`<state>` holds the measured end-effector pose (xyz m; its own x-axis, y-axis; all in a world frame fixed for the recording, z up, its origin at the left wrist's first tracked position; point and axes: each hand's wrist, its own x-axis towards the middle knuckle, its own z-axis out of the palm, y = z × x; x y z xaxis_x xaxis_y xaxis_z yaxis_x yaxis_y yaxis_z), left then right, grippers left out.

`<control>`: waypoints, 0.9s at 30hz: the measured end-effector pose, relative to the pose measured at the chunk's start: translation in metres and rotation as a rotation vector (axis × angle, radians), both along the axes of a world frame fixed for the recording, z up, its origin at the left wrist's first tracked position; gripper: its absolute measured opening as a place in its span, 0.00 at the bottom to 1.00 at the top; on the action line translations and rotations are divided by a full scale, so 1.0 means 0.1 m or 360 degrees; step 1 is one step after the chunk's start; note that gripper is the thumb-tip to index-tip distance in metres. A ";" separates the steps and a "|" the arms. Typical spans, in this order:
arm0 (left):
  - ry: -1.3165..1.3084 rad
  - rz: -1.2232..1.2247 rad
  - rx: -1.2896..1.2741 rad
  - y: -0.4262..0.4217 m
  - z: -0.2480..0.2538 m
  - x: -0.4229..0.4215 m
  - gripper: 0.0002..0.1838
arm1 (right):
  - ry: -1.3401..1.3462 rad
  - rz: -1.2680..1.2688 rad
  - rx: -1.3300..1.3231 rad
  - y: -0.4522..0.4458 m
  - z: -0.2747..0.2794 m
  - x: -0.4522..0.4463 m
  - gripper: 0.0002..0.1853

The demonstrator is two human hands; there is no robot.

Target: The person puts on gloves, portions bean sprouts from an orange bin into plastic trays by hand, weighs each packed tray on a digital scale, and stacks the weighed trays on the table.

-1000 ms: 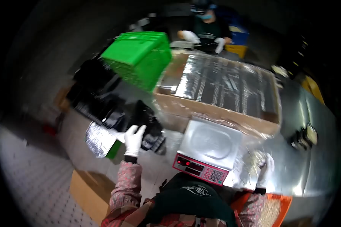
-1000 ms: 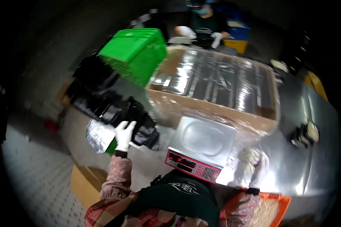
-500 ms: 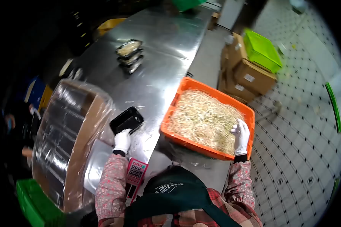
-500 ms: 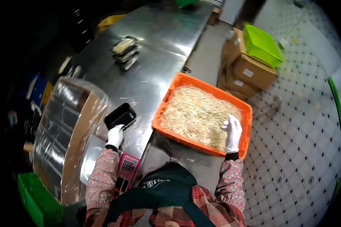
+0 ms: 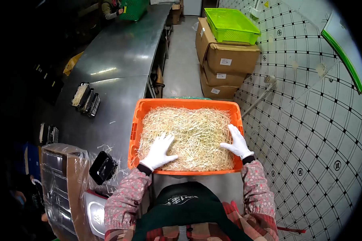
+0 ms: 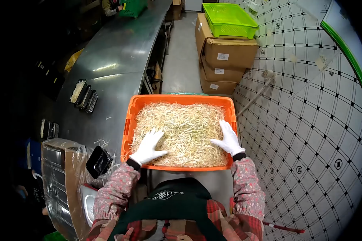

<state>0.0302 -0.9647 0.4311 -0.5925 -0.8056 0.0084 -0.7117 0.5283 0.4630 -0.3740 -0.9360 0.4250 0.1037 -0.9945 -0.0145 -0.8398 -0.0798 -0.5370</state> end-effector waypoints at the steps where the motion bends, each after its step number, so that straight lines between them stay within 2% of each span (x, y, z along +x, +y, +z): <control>1: -0.0075 0.0011 0.0002 -0.16 -0.03 -0.19 0.50 | 0.0057 0.0040 0.0046 -0.20 -0.03 0.02 0.56; 4: -0.0222 0.0153 0.0033 -0.68 -0.25 -0.64 0.52 | 0.0243 0.0222 0.0204 -0.95 -0.37 0.06 0.63; 8: -0.0346 0.0331 -0.0108 -1.02 -0.52 -0.95 0.51 | 0.0307 0.0540 0.0265 -1.55 -0.51 0.38 0.66; 10: -0.0352 0.0330 0.0056 -0.99 -0.64 -1.01 0.51 | 0.0281 0.0655 0.0206 -1.70 -0.67 0.51 0.66; 12: -0.0338 0.0312 -0.0016 -0.79 -0.71 -1.03 0.49 | 0.0343 0.0707 0.0222 -1.65 -0.79 0.56 0.64; 14: -0.0232 0.0337 -0.0062 -0.58 -0.72 -1.03 0.48 | 0.0200 0.0713 0.0113 -1.44 -0.80 0.50 0.61; 15: -0.0199 0.0343 -0.0085 -0.50 -0.66 -1.05 0.47 | 0.0054 0.0744 -0.0072 -1.34 -0.87 0.45 0.59; 19: -0.0193 0.0319 -0.0025 -0.46 -0.71 -1.04 0.48 | -0.0067 0.0794 0.0040 -1.42 -0.92 0.38 0.61; 22: -0.0195 0.0410 -0.0100 -0.72 -0.63 -1.03 0.50 | 0.0165 0.0798 0.0038 -1.66 -0.93 0.52 0.62; 25: -0.0307 0.0419 0.0046 -0.83 -0.78 -1.06 0.49 | 0.0430 0.0783 -0.0007 -1.74 -1.01 0.75 0.64; 27: -0.0258 0.0380 -0.0041 -0.70 -0.74 -1.08 0.44 | 0.0245 0.0736 0.0045 -1.61 -0.84 0.76 0.59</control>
<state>-0.0781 -1.0343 0.3569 -0.3816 -0.9230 -0.0486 -0.8808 0.3472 0.3218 -0.2985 -1.0973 0.3409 0.5289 -0.8438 -0.0905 -0.7897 -0.4503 -0.4167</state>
